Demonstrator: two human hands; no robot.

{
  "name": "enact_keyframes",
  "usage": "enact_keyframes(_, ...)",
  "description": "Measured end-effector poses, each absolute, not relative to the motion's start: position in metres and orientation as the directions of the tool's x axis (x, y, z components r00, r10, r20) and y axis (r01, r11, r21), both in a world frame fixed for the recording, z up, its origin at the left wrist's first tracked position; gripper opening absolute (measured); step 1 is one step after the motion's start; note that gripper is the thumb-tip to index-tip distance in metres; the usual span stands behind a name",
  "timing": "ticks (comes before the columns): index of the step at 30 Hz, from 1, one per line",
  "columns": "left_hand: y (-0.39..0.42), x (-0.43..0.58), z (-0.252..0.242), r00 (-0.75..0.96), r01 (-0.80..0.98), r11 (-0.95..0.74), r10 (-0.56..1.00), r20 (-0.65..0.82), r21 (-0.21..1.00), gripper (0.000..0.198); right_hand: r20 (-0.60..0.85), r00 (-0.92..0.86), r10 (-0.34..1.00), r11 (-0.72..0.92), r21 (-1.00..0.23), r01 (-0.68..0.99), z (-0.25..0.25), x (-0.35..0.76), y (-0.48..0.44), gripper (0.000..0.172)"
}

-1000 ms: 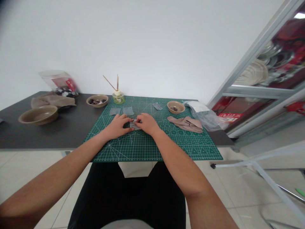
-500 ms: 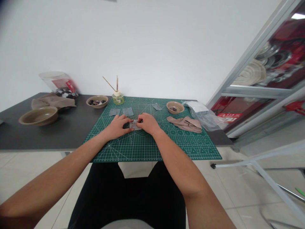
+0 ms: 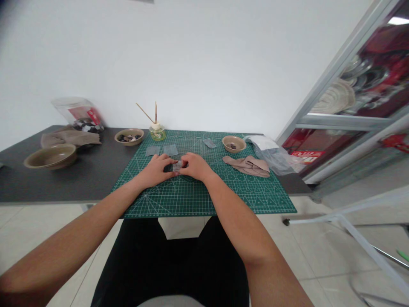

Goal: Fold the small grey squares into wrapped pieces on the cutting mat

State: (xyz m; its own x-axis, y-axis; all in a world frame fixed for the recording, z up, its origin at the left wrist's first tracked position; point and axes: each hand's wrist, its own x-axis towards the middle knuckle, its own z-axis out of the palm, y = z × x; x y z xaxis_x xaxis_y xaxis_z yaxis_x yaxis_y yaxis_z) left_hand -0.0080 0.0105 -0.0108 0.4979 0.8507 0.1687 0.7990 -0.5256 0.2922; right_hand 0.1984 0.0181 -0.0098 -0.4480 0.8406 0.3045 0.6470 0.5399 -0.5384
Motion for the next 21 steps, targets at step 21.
enact_keyframes(21,0.0088,-0.0074,-0.0103,0.489,0.806,-0.517,0.856,0.167,0.288,0.054,0.322,-0.421,0.848,0.53,-0.516,0.673,-0.0095,0.1983,0.0173,0.017)
